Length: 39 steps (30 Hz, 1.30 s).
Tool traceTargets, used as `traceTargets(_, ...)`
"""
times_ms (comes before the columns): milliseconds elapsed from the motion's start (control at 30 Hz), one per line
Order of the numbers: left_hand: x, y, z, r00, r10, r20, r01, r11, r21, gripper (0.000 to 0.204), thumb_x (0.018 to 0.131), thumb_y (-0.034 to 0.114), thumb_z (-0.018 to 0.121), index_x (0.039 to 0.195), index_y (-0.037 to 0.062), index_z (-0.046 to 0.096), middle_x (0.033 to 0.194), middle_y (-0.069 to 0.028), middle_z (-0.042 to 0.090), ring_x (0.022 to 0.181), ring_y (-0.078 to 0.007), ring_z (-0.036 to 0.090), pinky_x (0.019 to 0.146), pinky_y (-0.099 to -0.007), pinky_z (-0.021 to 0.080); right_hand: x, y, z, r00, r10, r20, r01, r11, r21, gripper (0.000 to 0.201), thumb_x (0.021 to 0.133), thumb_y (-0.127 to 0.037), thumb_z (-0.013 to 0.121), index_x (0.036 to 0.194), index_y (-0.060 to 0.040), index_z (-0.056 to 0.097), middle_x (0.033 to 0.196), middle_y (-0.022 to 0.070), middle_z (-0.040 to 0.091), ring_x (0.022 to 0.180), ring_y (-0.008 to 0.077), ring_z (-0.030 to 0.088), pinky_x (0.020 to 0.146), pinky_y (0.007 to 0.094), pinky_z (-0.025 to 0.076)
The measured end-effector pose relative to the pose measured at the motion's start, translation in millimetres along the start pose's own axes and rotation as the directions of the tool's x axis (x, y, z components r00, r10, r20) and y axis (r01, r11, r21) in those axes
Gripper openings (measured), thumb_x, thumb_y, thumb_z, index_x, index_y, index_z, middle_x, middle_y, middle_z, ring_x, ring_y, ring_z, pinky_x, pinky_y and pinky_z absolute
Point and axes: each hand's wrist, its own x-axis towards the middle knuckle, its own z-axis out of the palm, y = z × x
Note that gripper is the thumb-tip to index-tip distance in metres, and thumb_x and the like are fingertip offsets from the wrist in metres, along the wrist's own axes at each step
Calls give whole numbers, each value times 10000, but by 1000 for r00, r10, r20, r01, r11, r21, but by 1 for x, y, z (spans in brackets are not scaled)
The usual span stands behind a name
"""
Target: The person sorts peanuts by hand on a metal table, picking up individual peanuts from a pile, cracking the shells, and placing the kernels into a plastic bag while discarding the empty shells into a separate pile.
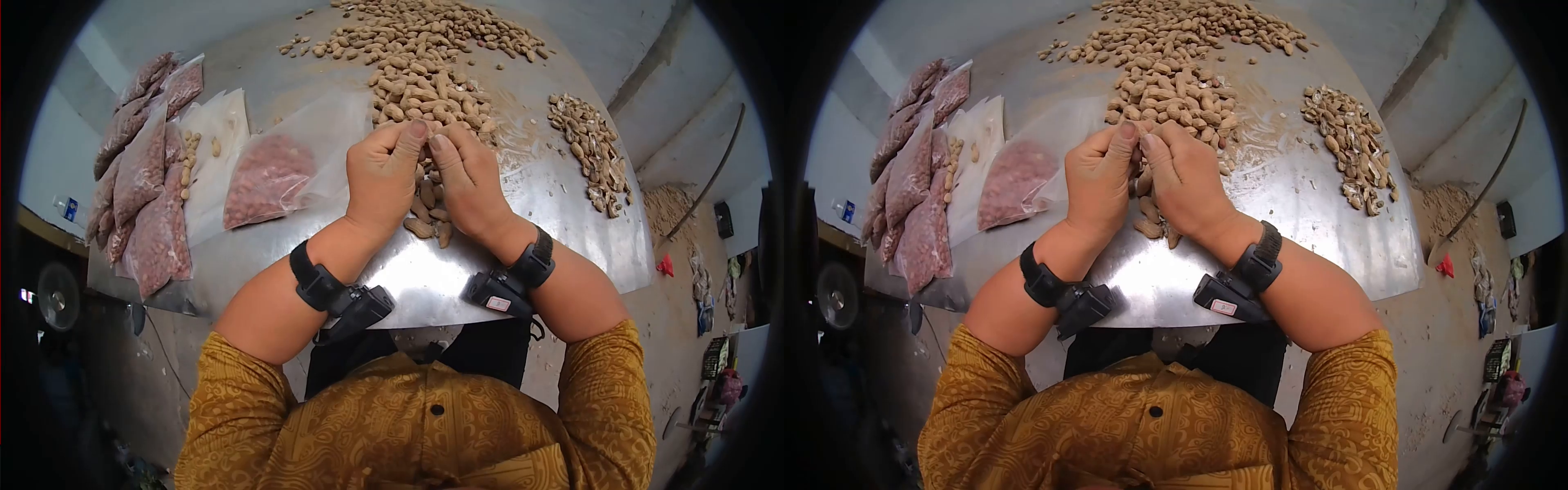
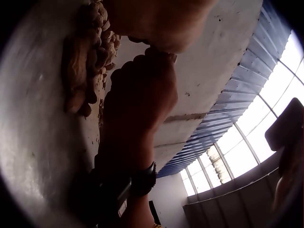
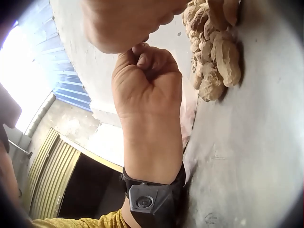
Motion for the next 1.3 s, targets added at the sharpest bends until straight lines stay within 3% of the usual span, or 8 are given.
traceTargets(233, 2, 1, -2, 1000, -8, 17, 8, 1000, -10, 314, 907, 247, 560, 808, -40, 639, 679, -14, 586, 638, -61, 492, 564, -224, 413, -2, 0, 0, 969, 220, 115, -246, 911, 331, 236, 941, -177, 425, 907, 8, 569, 749, 40, 565, 621, 105, 517, 571, 247, 439)
traceTargets(333, 3, -2, -2, 1000, 2, 19, -2, 1000, 9, 322, 906, 256, 560, 800, -38, 638, 683, -12, 590, 628, -60, 495, 555, -217, 411, -1, -6, -3, 920, 328, 215, -392, 785, 479, 257, 945, -203, 423, 893, 1, 568, 744, 14, 549, 635, 71, 507, 541, 213, 421)
traceTargets(633, 5, -7, -3, 986, -148, 75, 163, 950, -267, 343, 917, 278, 545, 721, 1, 596, 617, -2, 541, 536, -46, 439, 473, -201, 343, 2, 0, -1, 855, 448, 262, -494, 548, 675, 252, 931, -302, 465, 842, -89, 565, 682, -43, 472, 527, 25, 341, 441, 162, 262)
traceTargets(833, 7, -13, -5, 957, -224, 184, 287, 823, -490, 294, 933, 276, 515, 777, 29, 541, 590, 14, 441, 475, -59, 352, 436, -213, 286, 3, 8, -9, 813, 379, 443, -577, 419, 701, 278, 925, -336, 480, 883, -73, 560, 629, -56, 394, 508, 31, 310, 436, 168, 259)
traceTargets(933, 7, -14, -5, 961, -257, 98, 272, 830, -487, 316, 920, 294, 541, 729, 42, 534, 562, 9, 462, 463, -57, 364, 428, -205, 289, 4, 3, -6, 838, 434, 332, -531, 507, 679, 233, 913, -286, 520, 945, -57, 549, 645, -38, 455, 524, 27, 367, 443, 167, 289)
traceTargets(1067, 5, -12, -6, 963, -253, 98, 268, 833, -485, 322, 897, 315, 577, 726, 45, 535, 586, 3, 480, 499, -61, 402, 442, -189, 310, 5, 0, -9, 941, 307, 141, -337, 827, 450, 180, 898, -182, 551, 1000, -36, 528, 739, 3, 557, 615, 39, 480, 517, 181, 381)
traceTargets(1133, 5, -9, -3, 959, -252, 126, 281, 836, -472, 324, 882, 322, 598, 728, 43, 538, 601, 0, 491, 515, -65, 420, 454, -185, 326, 5, 7, -7, 981, 180, 76, -195, 891, 411, 163, 894, -142, 553, 1004, -27, 519, 781, 19, 589, 658, 46, 515, 565, 192, 417)
traceTargets(1300, 3, -7, -3, 944, -269, 193, 326, 857, -400, 282, 912, 299, 549, 848, 25, 572, 651, -7, 505, 533, -60, 413, 489, -196, 340, 4, 6, -6, 993, 98, 71, -115, 943, 311, 127, 906, -129, 524, 988, -32, 513, 750, 9, 568, 656, 58, 510, 586, 198, 421)
